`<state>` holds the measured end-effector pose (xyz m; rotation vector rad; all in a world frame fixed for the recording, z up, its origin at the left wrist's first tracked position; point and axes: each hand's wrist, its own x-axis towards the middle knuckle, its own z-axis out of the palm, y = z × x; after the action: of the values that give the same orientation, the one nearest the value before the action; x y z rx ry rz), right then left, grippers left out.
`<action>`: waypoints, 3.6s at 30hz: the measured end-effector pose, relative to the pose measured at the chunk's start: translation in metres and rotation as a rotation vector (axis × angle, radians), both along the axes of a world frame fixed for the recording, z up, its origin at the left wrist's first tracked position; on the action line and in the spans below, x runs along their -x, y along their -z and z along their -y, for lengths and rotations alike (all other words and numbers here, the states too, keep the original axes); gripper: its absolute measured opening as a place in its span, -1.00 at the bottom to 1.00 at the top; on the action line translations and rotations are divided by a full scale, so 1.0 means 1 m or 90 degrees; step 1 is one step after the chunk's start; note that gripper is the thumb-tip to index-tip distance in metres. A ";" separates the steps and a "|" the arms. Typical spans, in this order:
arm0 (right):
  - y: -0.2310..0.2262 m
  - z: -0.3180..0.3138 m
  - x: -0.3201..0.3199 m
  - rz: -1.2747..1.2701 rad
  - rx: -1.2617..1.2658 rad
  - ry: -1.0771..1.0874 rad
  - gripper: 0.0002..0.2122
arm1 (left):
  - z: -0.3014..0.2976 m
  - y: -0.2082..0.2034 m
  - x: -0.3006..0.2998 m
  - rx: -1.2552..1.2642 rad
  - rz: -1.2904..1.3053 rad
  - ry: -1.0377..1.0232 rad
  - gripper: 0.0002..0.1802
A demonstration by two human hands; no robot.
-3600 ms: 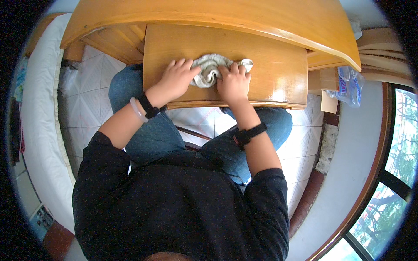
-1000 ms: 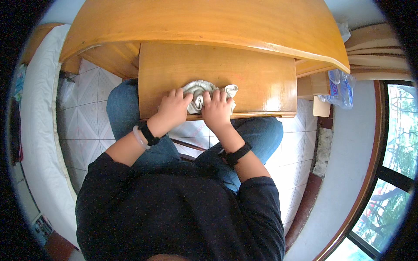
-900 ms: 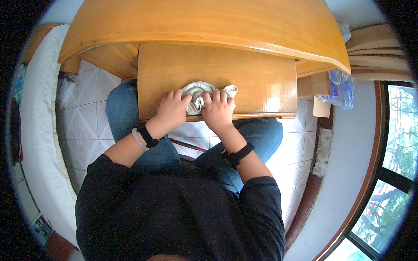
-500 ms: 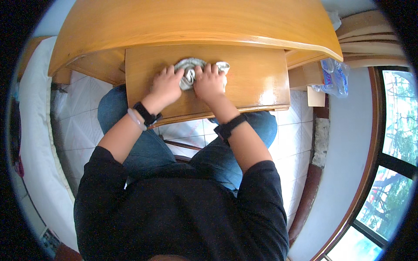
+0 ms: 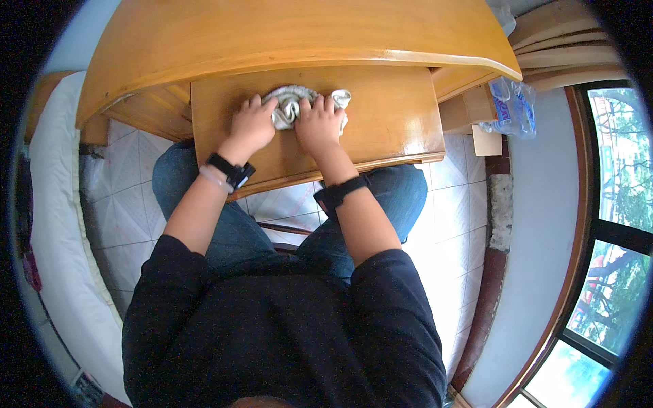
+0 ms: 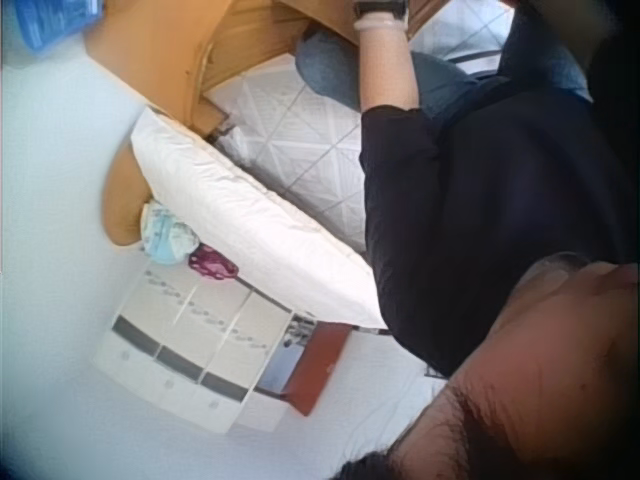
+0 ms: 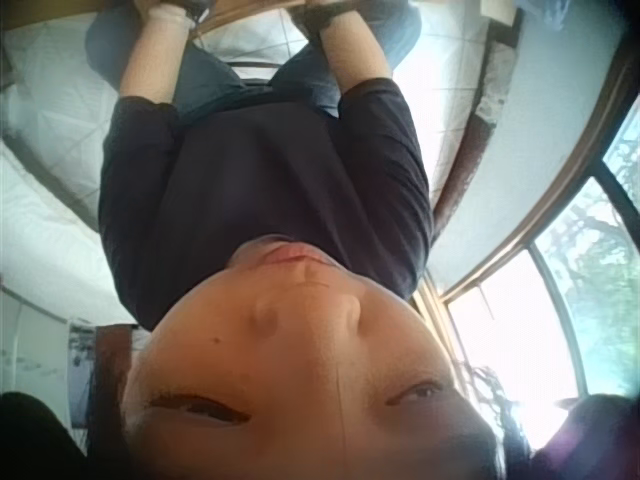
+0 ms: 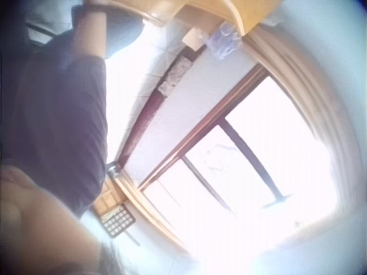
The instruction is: The person folds a cloth on a wooden desk by smoothing it out and bringing the edges together.
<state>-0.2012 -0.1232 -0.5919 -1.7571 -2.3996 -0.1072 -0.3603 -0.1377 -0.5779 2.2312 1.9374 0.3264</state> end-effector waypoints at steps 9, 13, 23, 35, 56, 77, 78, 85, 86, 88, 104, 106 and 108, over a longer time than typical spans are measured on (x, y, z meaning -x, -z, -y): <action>-0.015 0.068 -0.043 -0.107 0.042 -0.128 -0.65 | 0.083 -0.005 -0.008 0.048 0.044 0.078 -0.67; -0.032 0.056 -0.073 -0.100 0.122 -0.138 -0.64 | 0.072 -0.016 -0.016 0.078 0.038 0.136 -0.66; -0.021 0.022 -0.240 -0.142 0.058 0.055 -0.64 | 0.021 0.007 -0.160 -0.115 0.091 0.366 -0.67; -0.019 0.020 -0.245 -0.059 0.071 0.167 -0.70 | 0.008 0.003 -0.186 -0.039 0.101 0.348 -0.68; -0.013 0.093 0.063 -0.202 0.116 -0.330 -0.64 | 0.122 -0.084 0.119 0.190 -0.195 0.169 -0.70; -0.007 0.005 -0.007 -0.081 0.015 -0.084 -0.71 | 0.016 -0.016 0.048 0.109 0.105 0.104 -0.78; -0.004 -0.004 -0.005 -0.081 0.015 -0.084 -0.71 | 0.009 -0.015 0.044 0.008 0.106 0.064 -0.77; 0.004 0.004 0.005 -0.084 -0.064 -0.007 -0.57 | -0.008 -0.005 0.032 0.012 0.078 -0.009 -0.71; 0.003 0.019 0.008 -0.133 -0.132 -0.050 -0.54 | -0.007 -0.006 0.034 0.013 0.076 -0.012 -0.71; -0.002 0.072 0.024 -0.137 -0.107 -0.121 -0.57 | -0.004 -0.009 0.037 0.040 0.088 -0.012 -0.72; -0.018 0.201 0.131 -0.269 0.519 -0.779 -0.74 | -0.038 -0.021 0.033 0.263 0.036 0.062 -0.68; 0.012 0.234 0.142 -0.279 0.541 -0.842 -0.75 | -0.039 -0.026 0.028 0.281 0.042 0.048 -0.69; 0.011 0.240 0.144 -0.288 0.567 -0.917 -0.76 | -0.037 -0.022 0.031 0.271 0.038 0.041 -0.69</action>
<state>-0.3457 -0.3630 -0.6028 0.2855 -2.7660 1.4397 -0.3910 -0.1005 -0.5564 1.9743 1.7059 -0.0306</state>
